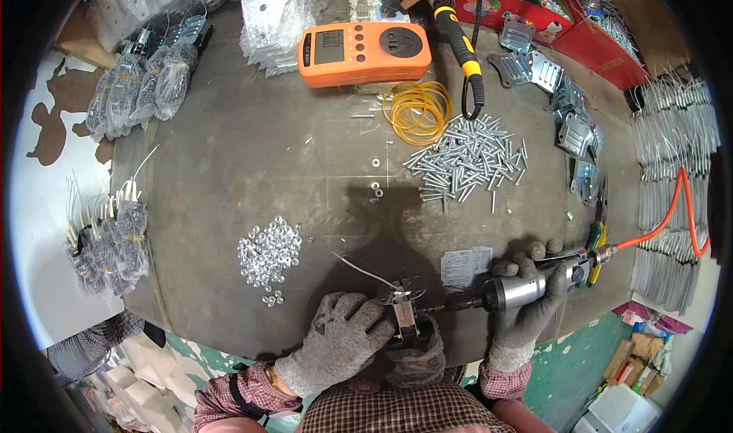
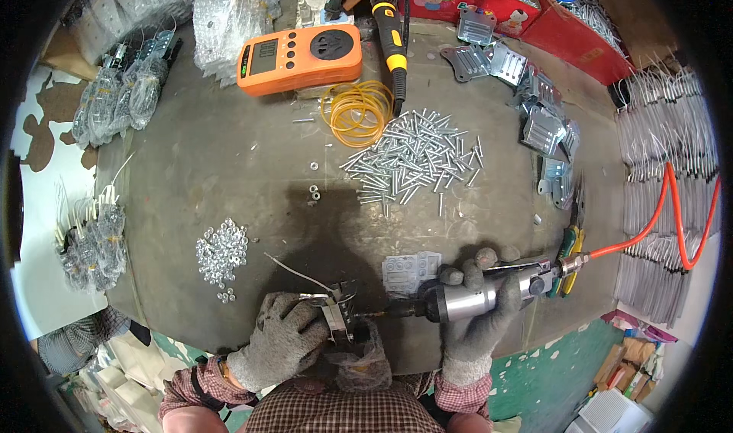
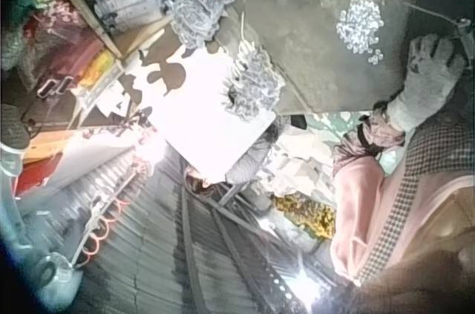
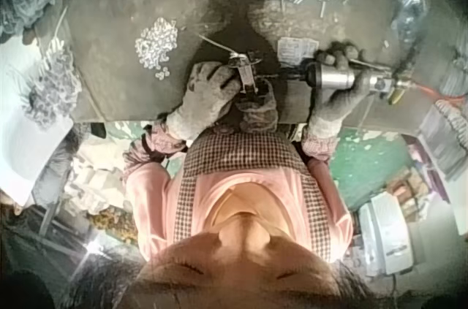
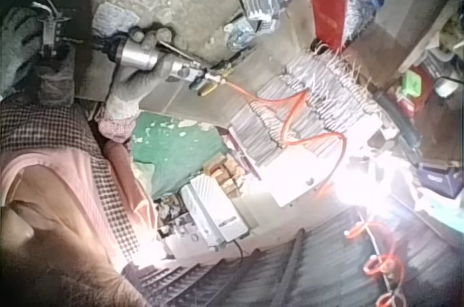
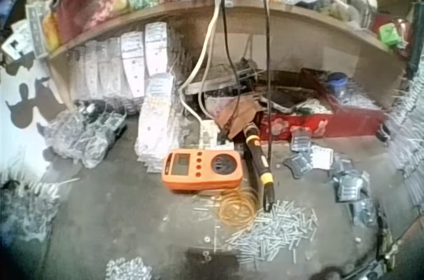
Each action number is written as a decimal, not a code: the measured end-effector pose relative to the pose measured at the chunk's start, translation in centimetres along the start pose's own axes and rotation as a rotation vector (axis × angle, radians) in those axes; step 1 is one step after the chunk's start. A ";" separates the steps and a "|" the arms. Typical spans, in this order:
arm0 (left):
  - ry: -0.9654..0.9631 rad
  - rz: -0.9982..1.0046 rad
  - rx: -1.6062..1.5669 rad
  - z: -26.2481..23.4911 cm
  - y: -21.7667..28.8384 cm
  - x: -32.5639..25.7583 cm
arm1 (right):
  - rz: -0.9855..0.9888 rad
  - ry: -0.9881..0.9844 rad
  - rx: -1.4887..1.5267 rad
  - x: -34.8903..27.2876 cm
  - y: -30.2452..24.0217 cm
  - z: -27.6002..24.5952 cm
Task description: The user is using a pneumatic screwdriver and wire strippers to assemble or process small electronic switch components at a workbench.
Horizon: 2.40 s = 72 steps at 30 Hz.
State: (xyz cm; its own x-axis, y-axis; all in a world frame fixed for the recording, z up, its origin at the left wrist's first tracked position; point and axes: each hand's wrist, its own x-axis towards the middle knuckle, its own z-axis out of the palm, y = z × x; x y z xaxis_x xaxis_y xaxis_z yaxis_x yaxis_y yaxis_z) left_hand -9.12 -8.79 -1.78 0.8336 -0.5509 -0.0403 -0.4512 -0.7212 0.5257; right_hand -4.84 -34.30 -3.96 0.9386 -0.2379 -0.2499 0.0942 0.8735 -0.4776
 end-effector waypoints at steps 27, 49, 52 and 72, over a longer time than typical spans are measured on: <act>-0.071 0.050 -0.092 -0.1 -1.0 0.2 | 0.009 0.013 -0.079 0.1 0.5 0.2; 0.308 -0.258 -0.115 3.7 3.8 -1.4 | 0.018 0.028 -0.085 -0.7 0.6 -0.4; 0.340 -0.253 -0.146 4.0 3.8 -1.4 | 0.012 0.063 -0.113 -0.7 0.9 -0.2; -0.023 -0.210 0.070 -1.0 5.8 -2.1 | -0.147 0.004 -0.608 3.6 -17.5 -2.3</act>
State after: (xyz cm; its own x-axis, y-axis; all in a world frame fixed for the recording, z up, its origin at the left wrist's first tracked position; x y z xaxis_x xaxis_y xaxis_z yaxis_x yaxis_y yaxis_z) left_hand -13.13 -11.39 2.19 0.9045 -0.3943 -0.1623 -0.2902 -0.8481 0.4432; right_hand -3.88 -51.40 1.57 0.9289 -0.3399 -0.1472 0.0159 0.4337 -0.9009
